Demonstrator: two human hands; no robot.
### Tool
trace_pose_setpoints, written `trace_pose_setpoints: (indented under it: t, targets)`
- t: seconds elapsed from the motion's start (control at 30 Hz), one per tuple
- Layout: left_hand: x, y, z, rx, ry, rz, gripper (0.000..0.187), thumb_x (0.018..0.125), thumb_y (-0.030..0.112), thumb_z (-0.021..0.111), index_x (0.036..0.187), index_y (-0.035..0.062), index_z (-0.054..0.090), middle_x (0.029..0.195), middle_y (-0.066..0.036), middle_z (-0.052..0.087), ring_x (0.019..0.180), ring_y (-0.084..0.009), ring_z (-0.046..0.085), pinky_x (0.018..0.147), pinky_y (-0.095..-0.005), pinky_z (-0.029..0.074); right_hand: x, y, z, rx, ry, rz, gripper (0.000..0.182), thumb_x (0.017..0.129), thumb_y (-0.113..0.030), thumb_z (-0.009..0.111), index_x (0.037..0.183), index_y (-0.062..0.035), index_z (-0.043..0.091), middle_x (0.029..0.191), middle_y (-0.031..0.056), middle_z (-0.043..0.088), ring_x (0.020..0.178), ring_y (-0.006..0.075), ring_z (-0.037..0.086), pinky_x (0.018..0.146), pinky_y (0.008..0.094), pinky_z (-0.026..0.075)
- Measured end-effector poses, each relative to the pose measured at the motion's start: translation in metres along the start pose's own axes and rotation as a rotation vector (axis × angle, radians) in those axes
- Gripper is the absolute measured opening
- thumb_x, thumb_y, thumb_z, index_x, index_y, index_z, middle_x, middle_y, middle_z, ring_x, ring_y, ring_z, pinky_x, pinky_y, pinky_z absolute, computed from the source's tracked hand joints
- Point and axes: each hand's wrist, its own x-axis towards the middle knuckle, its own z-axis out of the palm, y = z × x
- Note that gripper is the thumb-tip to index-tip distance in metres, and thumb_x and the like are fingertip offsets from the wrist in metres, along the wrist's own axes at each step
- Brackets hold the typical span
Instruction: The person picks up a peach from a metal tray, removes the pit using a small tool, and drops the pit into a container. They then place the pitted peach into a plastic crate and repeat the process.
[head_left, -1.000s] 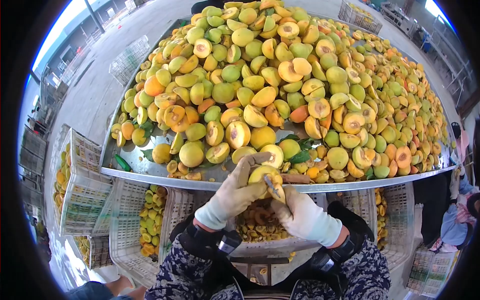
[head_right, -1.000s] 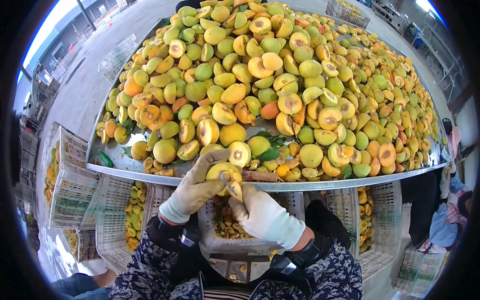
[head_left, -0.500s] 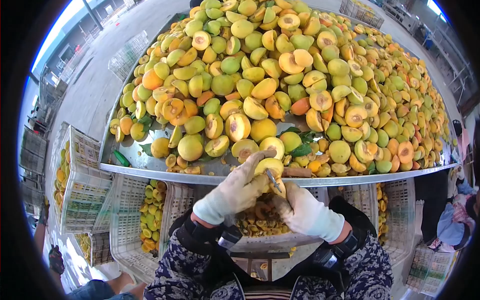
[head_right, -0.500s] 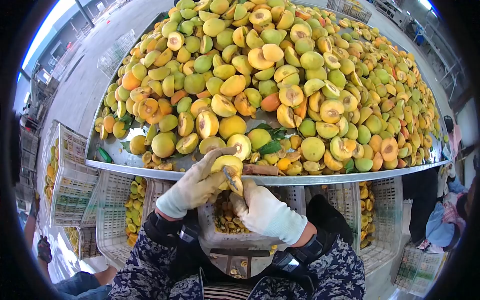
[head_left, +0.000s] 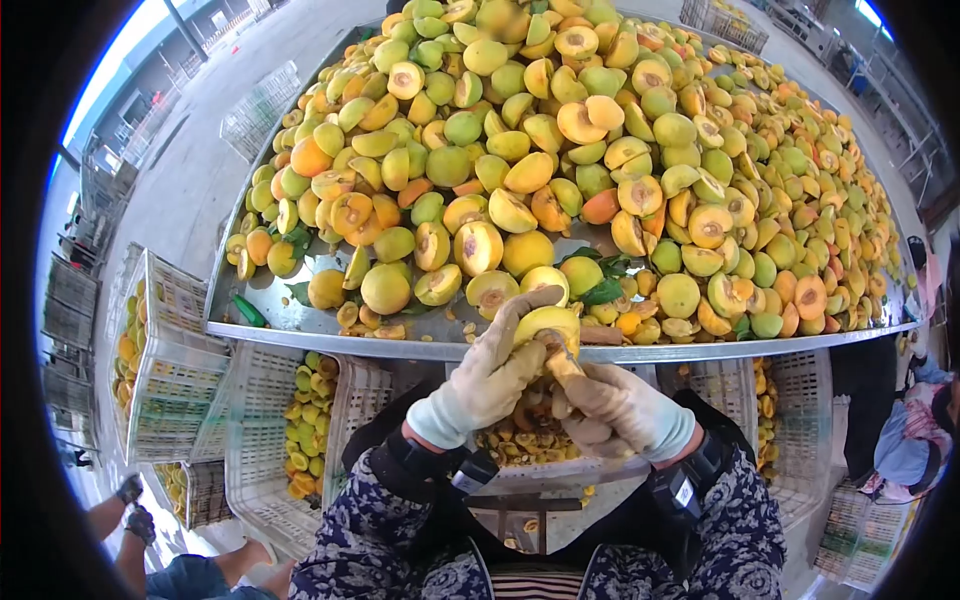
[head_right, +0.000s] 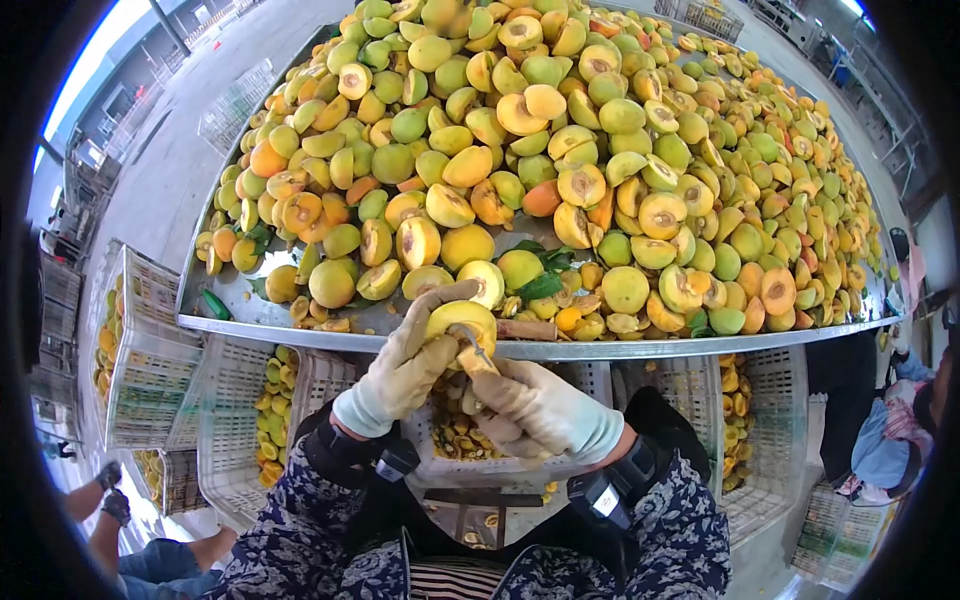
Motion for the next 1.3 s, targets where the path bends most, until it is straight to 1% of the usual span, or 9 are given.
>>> trace_pose_setpoints:
  t: [0.27, 0.4, 0.53, 0.6, 0.8, 0.87, 0.97, 1.1, 1.3]
  targets:
    - [-0.055, 0.041, -0.004, -0.561, 0.312, -0.039, 0.061, 0.094, 0.032, 0.061, 0.143, 0.0062, 0.034, 0.117, -0.013, 0.058, 0.092, -0.0238, 0.063, 0.062, -0.0384, 0.057, -0.042, -0.001, 0.002, -0.367, 0.01, 0.014, 0.03, 0.096, -0.032, 0.054, 0.097, -0.0018, 0.057, 0.06, -0.0006, 0.048, 0.048, 0.0084, 0.048, 0.041, 0.0227, 0.037]
    - [-0.133, 0.062, -0.056, 0.648, 0.707, 0.0, 0.047, 0.089, 0.011, 0.06, 0.134, 0.0044, 0.047, 0.114, -0.02, 0.06, 0.092, -0.0308, 0.065, 0.078, -0.0405, 0.055, -0.02, 0.066, -0.028, -1.769, 0.312, -0.303, 0.027, 0.089, -0.025, 0.058, 0.099, 0.0002, 0.059, 0.074, 0.0223, 0.063, 0.066, 0.0395, 0.063, 0.06, 0.0469, 0.05]
    - [-0.145, 0.076, -0.065, 1.52, 0.825, -0.226, 0.042, 0.084, 0.012, 0.063, 0.124, 0.0033, 0.058, 0.128, -0.025, 0.054, 0.112, -0.0343, 0.059, 0.092, -0.0382, 0.049, -0.037, 0.073, -0.018, -1.624, 0.254, -0.339, 0.025, 0.087, -0.028, 0.061, 0.094, -0.004, 0.057, 0.072, 0.0207, 0.063, 0.072, 0.0411, 0.063, 0.063, 0.0487, 0.05]
    - [-0.088, 0.073, -0.039, 0.92, 0.637, -0.279, 0.041, 0.082, 0.011, 0.063, 0.123, 0.0033, 0.06, 0.135, -0.02, 0.051, 0.119, -0.0311, 0.056, 0.096, -0.0371, 0.047, -0.045, 0.064, -0.012, -1.541, 0.421, -0.411, 0.024, 0.086, -0.025, 0.06, 0.099, -0.0045, 0.056, 0.075, 0.0228, 0.063, 0.078, 0.0422, 0.062, 0.068, 0.05, 0.049]
    - [0.06, -0.026, 0.01, 1.704, -0.11, 0.23, 0.057, 0.084, -0.001, 0.047, 0.14, 0.0105, 0.046, 0.132, -0.016, 0.054, 0.117, -0.0315, 0.056, 0.099, -0.04, 0.045, -0.047, 0.044, -0.033, -1.375, 0.654, -0.502, 0.03, 0.092, -0.033, 0.056, 0.097, -0.0038, 0.053, 0.077, 0.0244, 0.063, 0.08, 0.0434, 0.062, 0.07, 0.0511, 0.048]
    - [0.08, -0.009, 0.023, 1.75, -0.236, -0.15, 0.049, 0.082, 0.005, 0.054, 0.131, 0.0095, 0.054, 0.121, -0.017, 0.059, 0.11, -0.0326, 0.059, 0.093, -0.0424, 0.048, -0.044, 0.044, -0.046, -1.315, 0.701, -0.562, 0.034, 0.092, -0.037, 0.056, 0.098, -0.003, 0.053, 0.077, 0.0251, 0.063, 0.08, 0.0447, 0.061, 0.069, 0.0506, 0.048]
    - [0.054, -0.003, -0.003, 1.419, -0.028, -0.039, 0.036, 0.08, 0.026, 0.071, 0.109, 0.0052, 0.064, 0.106, -0.018, 0.063, 0.088, -0.0327, 0.064, 0.078, -0.0409, 0.052, -0.045, 0.04, -0.048, -1.213, 0.696, -0.584, 0.037, 0.092, -0.038, 0.057, 0.1, -0.0015, 0.054, 0.08, 0.0266, 0.062, 0.082, 0.0472, 0.06, 0.07, 0.0511, 0.048]
    - [0.028, 0.006, 0.003, -0.272, 0.3, -0.239, 0.051, 0.091, 0.033, 0.064, 0.131, 0.0063, 0.048, 0.097, -0.012, 0.063, 0.073, -0.0182, 0.059, 0.056, -0.0325, 0.05, -0.048, 0.031, -0.026, -0.476, 0.388, -0.488, 0.048, 0.094, -0.045, 0.058, 0.111, 0.0, 0.054, 0.078, 0.0019, 0.059, 0.064, 0.0061, 0.051, 0.056, 0.0229, 0.044]
    - [0.022, -0.01, 0.011, -0.96, 0.116, -0.204, 0.052, 0.097, 0.038, 0.051, 0.137, 0.0051, 0.045, 0.098, -0.015, 0.062, 0.066, -0.02, 0.055, 0.052, -0.0316, 0.046, -0.028, 0.023, -0.019, -0.51, 0.418, -0.474, 0.038, 0.095, -0.037, 0.057, 0.107, -0.0008, 0.053, 0.077, 0.0035, 0.059, 0.061, 0.0088, 0.051, 0.055, 0.0255, 0.044]
